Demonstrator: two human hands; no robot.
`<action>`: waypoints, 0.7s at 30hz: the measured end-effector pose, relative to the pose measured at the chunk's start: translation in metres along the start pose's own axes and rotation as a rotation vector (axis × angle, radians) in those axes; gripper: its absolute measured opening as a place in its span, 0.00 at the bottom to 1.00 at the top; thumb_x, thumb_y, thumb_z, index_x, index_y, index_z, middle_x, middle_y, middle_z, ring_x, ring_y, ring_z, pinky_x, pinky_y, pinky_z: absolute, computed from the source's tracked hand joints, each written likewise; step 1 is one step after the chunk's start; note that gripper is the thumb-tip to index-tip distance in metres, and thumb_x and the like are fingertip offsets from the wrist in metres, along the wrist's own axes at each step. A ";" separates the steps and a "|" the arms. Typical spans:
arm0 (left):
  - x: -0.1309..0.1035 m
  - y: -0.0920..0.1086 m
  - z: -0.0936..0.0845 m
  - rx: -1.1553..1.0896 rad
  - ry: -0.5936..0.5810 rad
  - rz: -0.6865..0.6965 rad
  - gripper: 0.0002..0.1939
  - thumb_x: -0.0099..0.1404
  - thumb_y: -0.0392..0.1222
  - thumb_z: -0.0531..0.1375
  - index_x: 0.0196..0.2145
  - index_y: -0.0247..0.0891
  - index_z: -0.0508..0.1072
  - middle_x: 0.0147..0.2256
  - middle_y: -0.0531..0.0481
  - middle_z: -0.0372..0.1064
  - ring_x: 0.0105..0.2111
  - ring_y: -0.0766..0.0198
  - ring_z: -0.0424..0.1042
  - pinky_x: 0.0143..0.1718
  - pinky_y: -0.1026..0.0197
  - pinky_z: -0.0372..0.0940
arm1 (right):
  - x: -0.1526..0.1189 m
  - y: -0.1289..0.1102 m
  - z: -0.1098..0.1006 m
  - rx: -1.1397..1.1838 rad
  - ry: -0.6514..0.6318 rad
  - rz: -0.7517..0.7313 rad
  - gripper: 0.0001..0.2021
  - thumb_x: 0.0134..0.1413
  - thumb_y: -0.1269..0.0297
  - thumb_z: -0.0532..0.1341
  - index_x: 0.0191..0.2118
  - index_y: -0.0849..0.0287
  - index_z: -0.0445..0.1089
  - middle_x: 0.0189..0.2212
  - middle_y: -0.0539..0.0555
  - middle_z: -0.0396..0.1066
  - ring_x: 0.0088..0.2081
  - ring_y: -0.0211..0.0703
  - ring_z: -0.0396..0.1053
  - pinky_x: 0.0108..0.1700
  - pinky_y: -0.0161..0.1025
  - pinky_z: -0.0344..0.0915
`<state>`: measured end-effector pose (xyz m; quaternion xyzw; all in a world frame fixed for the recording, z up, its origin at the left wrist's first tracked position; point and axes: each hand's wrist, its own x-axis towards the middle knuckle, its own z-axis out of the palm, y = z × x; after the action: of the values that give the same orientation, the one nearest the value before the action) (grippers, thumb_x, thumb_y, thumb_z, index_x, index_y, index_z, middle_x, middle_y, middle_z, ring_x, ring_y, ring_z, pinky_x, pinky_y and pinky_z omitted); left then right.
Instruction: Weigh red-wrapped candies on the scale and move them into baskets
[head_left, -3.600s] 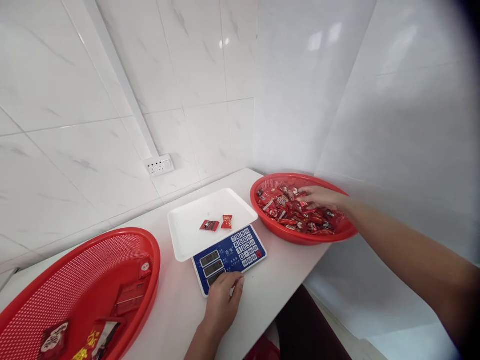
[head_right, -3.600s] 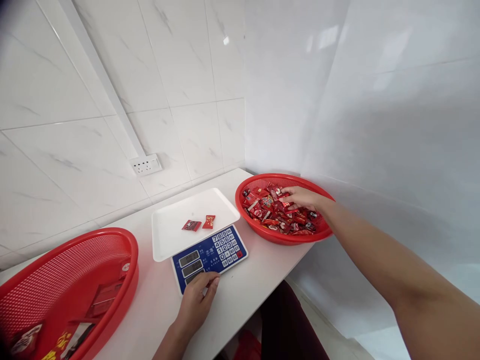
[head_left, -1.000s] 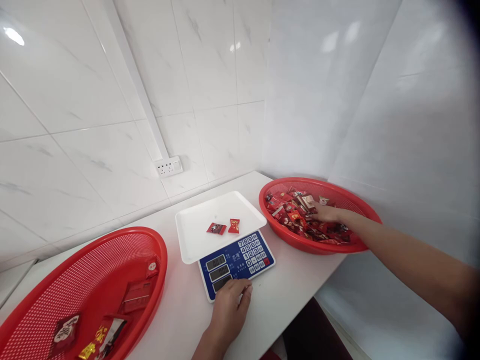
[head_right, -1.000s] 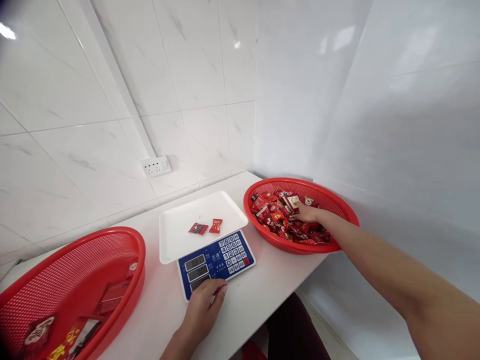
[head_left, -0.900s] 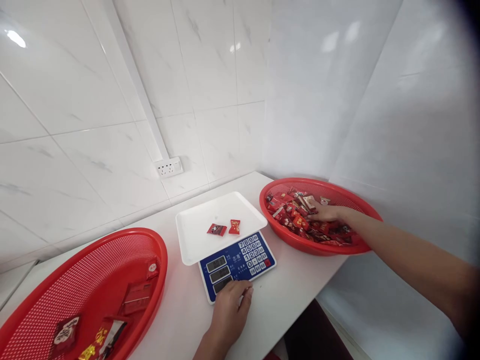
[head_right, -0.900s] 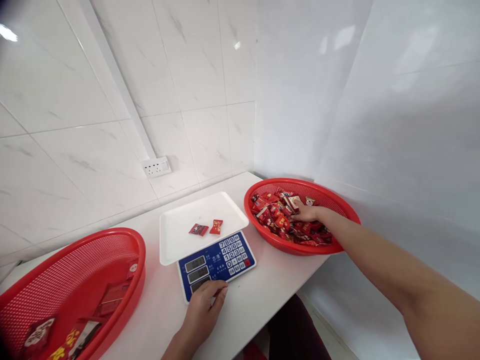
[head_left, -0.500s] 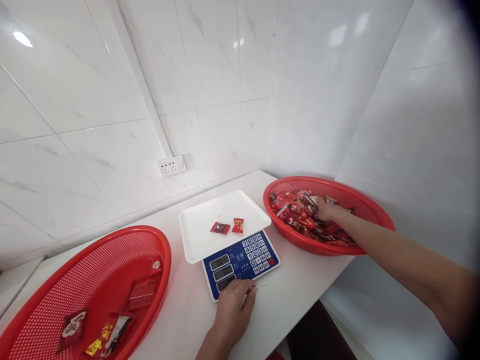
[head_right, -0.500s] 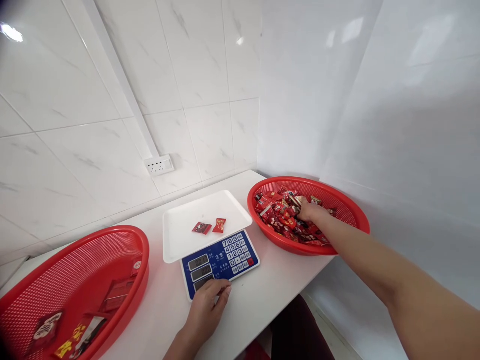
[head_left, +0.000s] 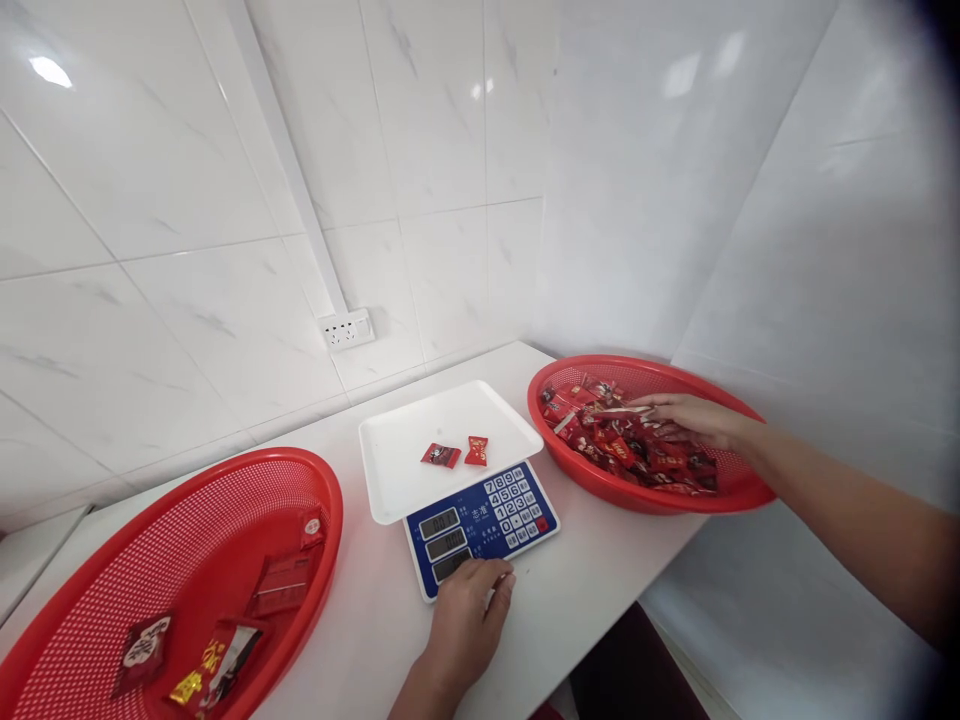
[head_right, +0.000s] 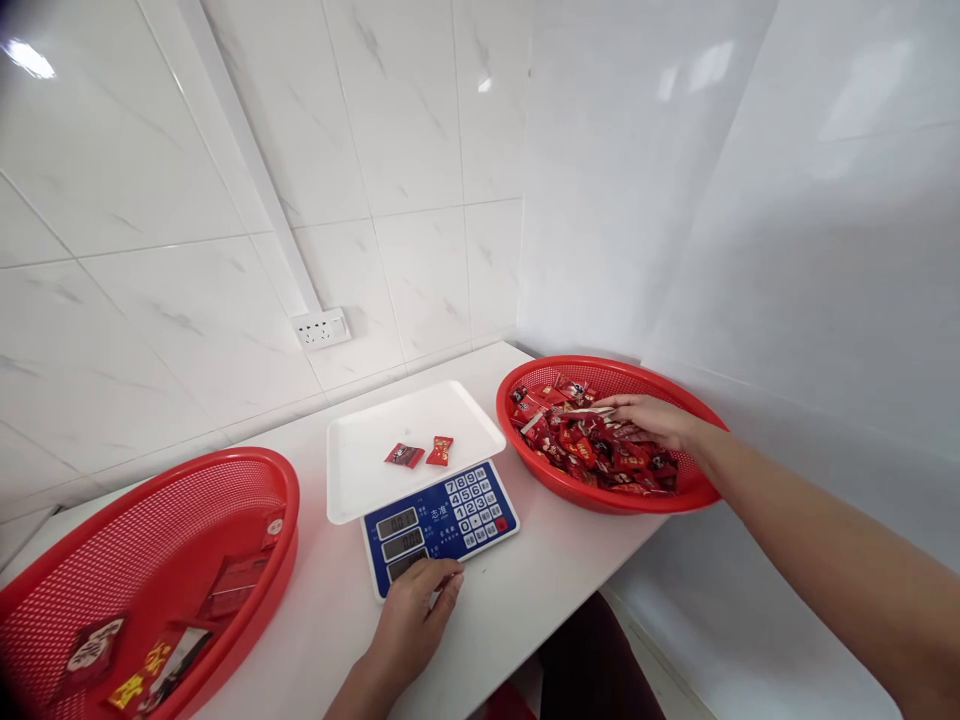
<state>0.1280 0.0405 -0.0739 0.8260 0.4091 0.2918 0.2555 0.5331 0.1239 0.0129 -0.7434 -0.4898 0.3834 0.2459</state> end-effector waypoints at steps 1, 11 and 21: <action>0.000 0.000 0.000 -0.002 -0.004 -0.006 0.14 0.68 0.43 0.49 0.39 0.41 0.74 0.36 0.47 0.75 0.36 0.60 0.73 0.37 0.60 0.69 | -0.004 -0.002 -0.001 0.032 -0.009 -0.002 0.21 0.54 0.69 0.50 0.54 0.54 0.60 0.44 0.58 0.72 0.43 0.46 0.71 0.43 0.35 0.68; 0.001 0.000 0.000 -0.002 -0.012 -0.011 0.12 0.67 0.42 0.50 0.38 0.41 0.73 0.35 0.48 0.75 0.36 0.60 0.73 0.36 0.61 0.68 | -0.015 -0.010 0.006 0.101 0.015 -0.034 0.18 0.52 0.68 0.52 0.50 0.54 0.63 0.52 0.57 0.67 0.52 0.47 0.65 0.45 0.34 0.66; 0.000 0.001 0.001 -0.011 -0.003 0.001 0.11 0.67 0.41 0.50 0.38 0.42 0.73 0.36 0.49 0.75 0.36 0.61 0.73 0.36 0.61 0.68 | -0.014 -0.004 -0.003 0.057 0.029 -0.133 0.32 0.61 0.66 0.46 0.67 0.51 0.30 0.60 0.56 0.58 0.55 0.42 0.63 0.49 0.33 0.63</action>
<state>0.1287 0.0398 -0.0740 0.8252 0.4068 0.2927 0.2604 0.5309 0.1127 0.0221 -0.7075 -0.5232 0.3691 0.2990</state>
